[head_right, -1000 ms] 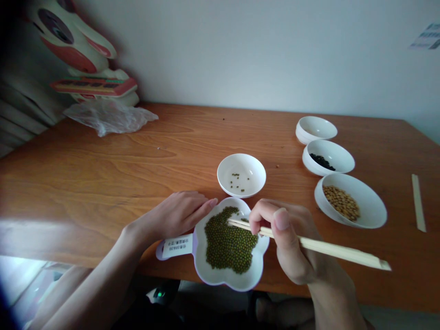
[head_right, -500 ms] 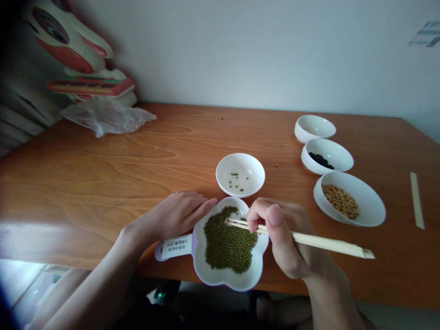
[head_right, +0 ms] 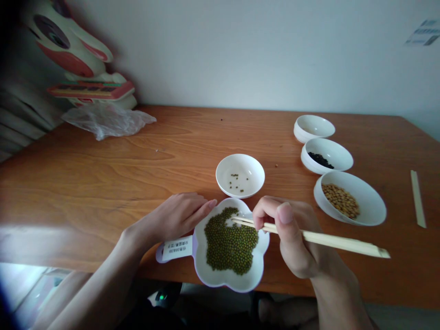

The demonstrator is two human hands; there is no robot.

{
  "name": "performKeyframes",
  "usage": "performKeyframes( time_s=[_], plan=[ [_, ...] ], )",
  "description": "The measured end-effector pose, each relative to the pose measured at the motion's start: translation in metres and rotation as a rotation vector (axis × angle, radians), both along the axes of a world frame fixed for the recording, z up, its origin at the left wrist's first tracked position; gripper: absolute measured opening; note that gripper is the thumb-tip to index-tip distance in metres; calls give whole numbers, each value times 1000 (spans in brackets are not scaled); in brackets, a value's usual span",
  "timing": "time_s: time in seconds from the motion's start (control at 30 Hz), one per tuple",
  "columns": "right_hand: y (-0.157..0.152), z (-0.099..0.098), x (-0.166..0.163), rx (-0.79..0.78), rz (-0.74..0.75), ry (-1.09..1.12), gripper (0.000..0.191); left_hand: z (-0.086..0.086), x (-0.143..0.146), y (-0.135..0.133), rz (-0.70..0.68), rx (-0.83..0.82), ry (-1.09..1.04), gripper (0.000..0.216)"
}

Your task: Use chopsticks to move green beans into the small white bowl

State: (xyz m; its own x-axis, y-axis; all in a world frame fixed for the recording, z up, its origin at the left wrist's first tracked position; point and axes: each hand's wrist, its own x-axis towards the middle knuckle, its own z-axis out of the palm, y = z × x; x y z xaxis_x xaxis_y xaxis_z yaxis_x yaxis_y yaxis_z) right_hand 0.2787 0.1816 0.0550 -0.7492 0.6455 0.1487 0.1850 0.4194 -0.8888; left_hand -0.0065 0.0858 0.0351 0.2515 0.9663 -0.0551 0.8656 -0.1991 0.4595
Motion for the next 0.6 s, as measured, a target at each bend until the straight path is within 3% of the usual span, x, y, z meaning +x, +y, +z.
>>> performKeyframes(
  time_s=[0.6],
  plan=[
    [-5,3,-9,55,3,-19,72,-1,0,1,3,-29,-8,65]
  ],
)
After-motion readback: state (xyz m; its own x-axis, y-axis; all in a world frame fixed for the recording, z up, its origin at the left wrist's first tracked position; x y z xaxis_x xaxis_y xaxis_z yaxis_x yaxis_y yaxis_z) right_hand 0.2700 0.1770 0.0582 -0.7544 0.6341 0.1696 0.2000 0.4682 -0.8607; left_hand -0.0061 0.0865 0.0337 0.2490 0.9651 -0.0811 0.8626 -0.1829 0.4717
